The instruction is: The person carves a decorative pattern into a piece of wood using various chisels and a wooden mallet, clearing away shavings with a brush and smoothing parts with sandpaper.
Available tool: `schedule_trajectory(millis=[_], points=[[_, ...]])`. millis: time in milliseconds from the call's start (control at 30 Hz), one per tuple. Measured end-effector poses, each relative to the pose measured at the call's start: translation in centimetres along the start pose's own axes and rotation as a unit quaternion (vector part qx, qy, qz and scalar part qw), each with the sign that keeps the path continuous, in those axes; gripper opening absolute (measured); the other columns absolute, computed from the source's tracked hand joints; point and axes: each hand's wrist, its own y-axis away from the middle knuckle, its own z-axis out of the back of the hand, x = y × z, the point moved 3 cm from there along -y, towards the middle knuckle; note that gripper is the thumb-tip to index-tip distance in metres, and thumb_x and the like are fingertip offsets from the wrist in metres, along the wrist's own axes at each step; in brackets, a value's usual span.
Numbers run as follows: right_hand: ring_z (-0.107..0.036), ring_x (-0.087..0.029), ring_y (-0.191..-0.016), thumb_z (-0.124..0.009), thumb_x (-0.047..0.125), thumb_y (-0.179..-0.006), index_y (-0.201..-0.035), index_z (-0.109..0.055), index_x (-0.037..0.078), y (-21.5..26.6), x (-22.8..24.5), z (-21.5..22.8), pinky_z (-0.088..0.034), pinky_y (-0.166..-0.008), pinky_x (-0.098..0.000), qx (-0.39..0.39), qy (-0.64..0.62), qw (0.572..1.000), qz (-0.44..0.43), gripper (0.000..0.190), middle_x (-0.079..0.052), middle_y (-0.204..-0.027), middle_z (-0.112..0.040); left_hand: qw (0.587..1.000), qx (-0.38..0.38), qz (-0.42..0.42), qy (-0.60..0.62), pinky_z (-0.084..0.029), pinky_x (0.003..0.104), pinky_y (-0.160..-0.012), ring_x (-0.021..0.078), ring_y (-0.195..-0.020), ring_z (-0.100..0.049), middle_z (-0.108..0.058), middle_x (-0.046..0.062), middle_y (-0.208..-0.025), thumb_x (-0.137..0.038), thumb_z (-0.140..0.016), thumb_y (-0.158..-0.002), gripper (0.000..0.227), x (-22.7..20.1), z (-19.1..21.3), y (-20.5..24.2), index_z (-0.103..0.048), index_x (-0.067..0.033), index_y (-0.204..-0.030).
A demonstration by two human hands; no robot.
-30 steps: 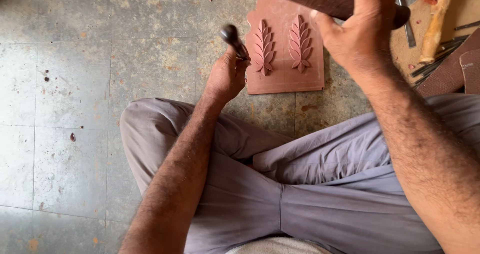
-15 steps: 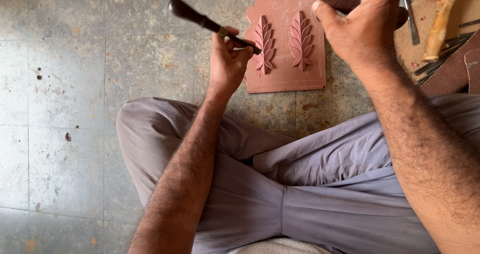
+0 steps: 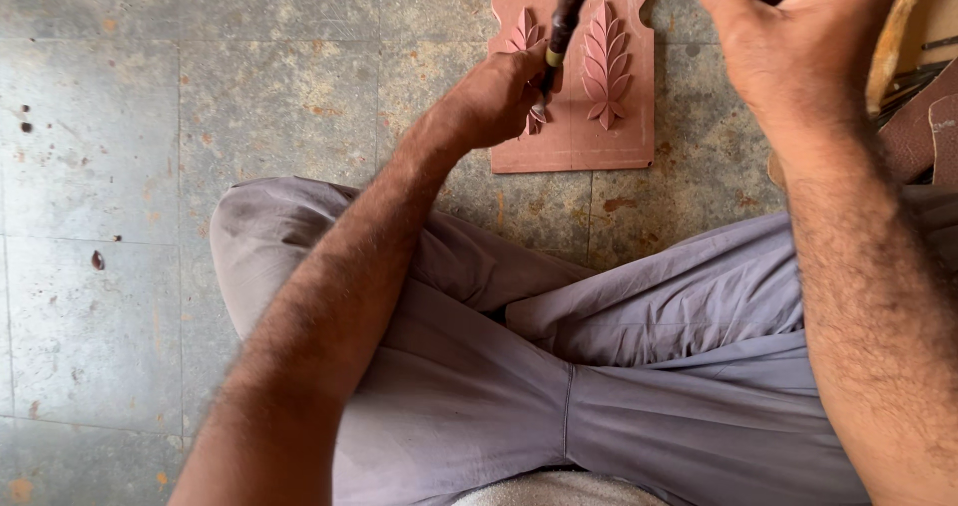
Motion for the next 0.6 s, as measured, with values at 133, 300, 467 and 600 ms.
schedule_trajectory(millis=[133, 300, 467, 600], points=[[-0.066, -0.019, -0.113, -0.077, -0.004, -0.103, -0.130, -0.055, -0.003, 1.9, 1.1, 1.3, -0.059, -0.101, -0.0334, -0.010, 0.052, 0.998, -0.019, 0.034, -0.013, -0.127, -0.063, 0.998, 0.021, -0.020, -0.057, -0.060, 0.038, -0.074, 0.0195, -0.093, -0.074, -0.075, 0.008, -0.101, 0.001, -0.060, -0.098, 0.023, 0.5, 0.0, -0.3, -0.066, -0.0095, -0.117], [-0.063, -0.024, -0.126, -0.073, -0.011, -0.104, -0.144, -0.046, -0.006, 2.5, 3.5, 1.7, -0.060, -0.110, -0.0356, 0.002, 0.065, 0.997, 0.047, 0.049, -0.017, -0.139, -0.055, 0.999, 0.021, -0.022, -0.044, -0.061, 0.036, -0.072, 0.0194, -0.093, -0.074, -0.075, 0.008, -0.102, 0.004, -0.060, -0.095, 0.027, 0.8, -0.3, -0.7, -0.065, -0.0085, -0.119], [-0.064, -0.020, -0.125, -0.079, 0.000, -0.099, -0.139, -0.050, 0.000, 2.5, 3.7, 1.4, -0.058, -0.109, -0.0373, -0.023, -0.010, 0.998, -0.057, 0.049, -0.010, -0.135, -0.059, 0.998, 0.040, -0.006, -0.050, -0.062, 0.035, -0.070, 0.0173, -0.089, -0.075, -0.075, 0.007, -0.100, 0.001, -0.059, -0.099, 0.023, 0.1, -0.2, -0.3, -0.064, -0.0089, -0.119], [-0.062, -0.024, -0.129, -0.078, -0.008, -0.097, -0.139, -0.053, -0.003, 2.8, 3.0, 1.3, -0.053, -0.112, -0.0388, -0.023, 0.066, 0.997, 0.027, 0.049, -0.014, -0.136, -0.059, 0.997, 0.028, -0.018, -0.067, -0.060, 0.036, -0.067, 0.0178, -0.084, -0.074, -0.074, 0.007, -0.096, 0.001, -0.059, -0.098, 0.022, -0.5, 0.0, 0.1, -0.063, -0.0095, -0.117]])
